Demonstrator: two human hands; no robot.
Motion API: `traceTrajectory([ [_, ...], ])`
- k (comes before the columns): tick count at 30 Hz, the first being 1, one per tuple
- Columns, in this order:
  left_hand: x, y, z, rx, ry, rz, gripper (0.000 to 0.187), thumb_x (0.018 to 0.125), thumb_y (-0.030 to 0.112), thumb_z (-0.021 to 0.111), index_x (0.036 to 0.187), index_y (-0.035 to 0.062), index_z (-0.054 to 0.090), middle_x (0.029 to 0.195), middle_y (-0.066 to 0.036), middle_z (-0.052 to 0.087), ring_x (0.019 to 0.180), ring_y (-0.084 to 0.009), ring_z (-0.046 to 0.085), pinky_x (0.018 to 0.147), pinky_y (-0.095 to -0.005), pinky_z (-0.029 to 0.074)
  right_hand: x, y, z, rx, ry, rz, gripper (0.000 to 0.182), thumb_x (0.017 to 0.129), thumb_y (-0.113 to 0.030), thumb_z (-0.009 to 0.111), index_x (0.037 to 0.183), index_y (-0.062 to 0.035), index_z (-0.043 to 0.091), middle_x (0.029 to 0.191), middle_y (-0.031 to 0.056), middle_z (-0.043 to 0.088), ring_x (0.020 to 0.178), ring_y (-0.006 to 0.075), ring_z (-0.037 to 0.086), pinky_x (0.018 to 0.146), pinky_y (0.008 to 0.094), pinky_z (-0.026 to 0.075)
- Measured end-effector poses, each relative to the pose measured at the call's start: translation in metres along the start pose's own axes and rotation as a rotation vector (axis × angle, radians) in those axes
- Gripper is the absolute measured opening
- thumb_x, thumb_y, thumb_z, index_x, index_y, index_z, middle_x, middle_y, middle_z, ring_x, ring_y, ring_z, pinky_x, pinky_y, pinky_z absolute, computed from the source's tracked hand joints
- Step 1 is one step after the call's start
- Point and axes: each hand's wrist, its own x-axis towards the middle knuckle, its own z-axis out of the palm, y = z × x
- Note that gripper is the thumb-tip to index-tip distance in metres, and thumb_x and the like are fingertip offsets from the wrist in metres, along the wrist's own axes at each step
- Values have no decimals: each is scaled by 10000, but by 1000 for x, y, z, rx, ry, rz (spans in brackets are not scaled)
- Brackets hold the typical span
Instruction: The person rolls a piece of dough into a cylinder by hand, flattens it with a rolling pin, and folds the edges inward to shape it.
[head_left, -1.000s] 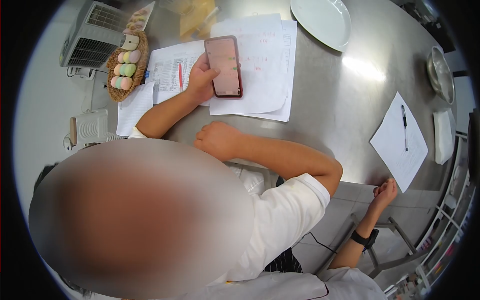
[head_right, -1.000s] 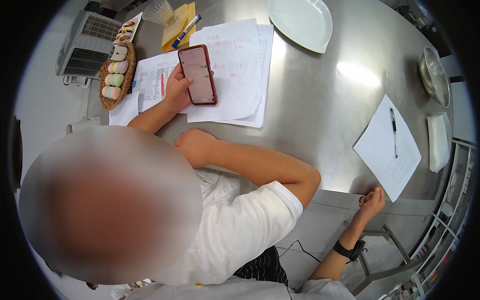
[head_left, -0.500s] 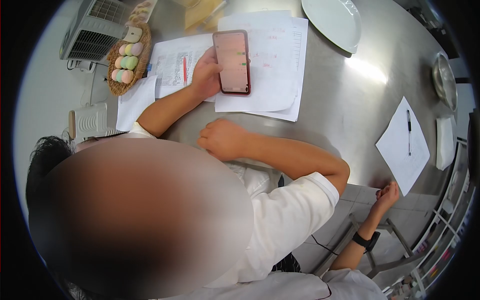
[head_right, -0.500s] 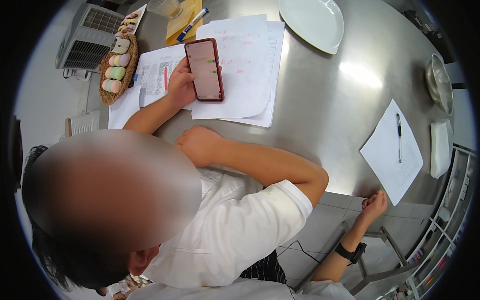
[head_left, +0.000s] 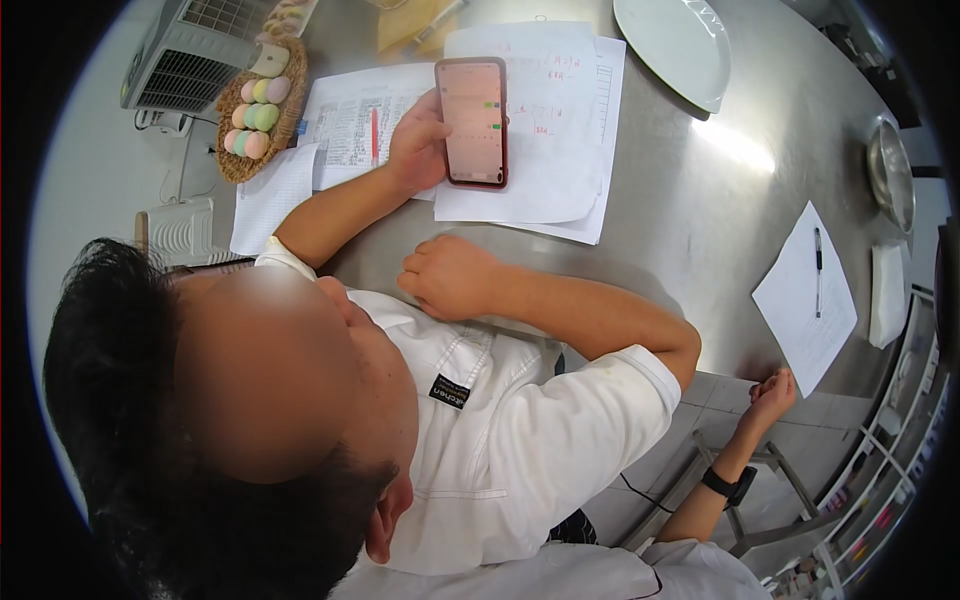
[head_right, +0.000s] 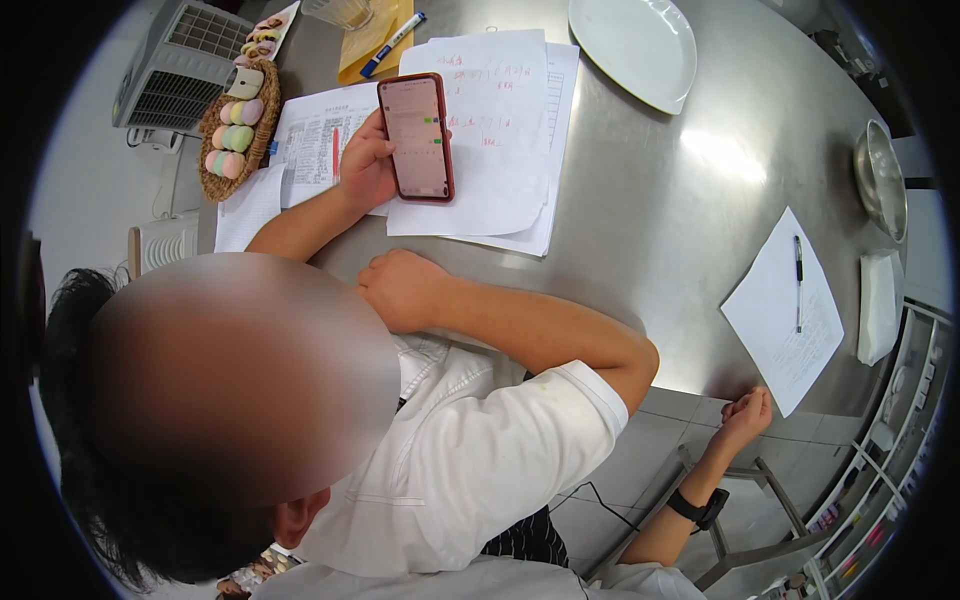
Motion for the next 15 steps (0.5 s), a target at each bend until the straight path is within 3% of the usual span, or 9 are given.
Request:
traceTrajectory([
  [9,-1,3,18,37,42,-45,790,857,15,529,1636,3,396,1539,-243,601,1410,-423,631,1220,-590,503,5,13,-7,69,-34,17,225,1114,-136,585,892,-114,559,587,-58,384,438,52,325,397,253,290],
  [11,1,8,29,-31,81,-5,620,913,52,748,1502,21,555,1405,-179,709,1283,-346,714,1107,-522,595,1,8,-2,51,-65,29,135,1071,-104,664,960,-106,587,600,-51,446,446,60,389,422,249,312],
  [15,4,-2,9,-80,66,15,692,909,120,797,1535,5,526,1429,-173,688,1313,-347,691,1134,-527,573,-15,-10,3,-28,-144,73,130,1031,-71,713,976,-103,599,616,-60,494,502,41,429,492,233,324],
])
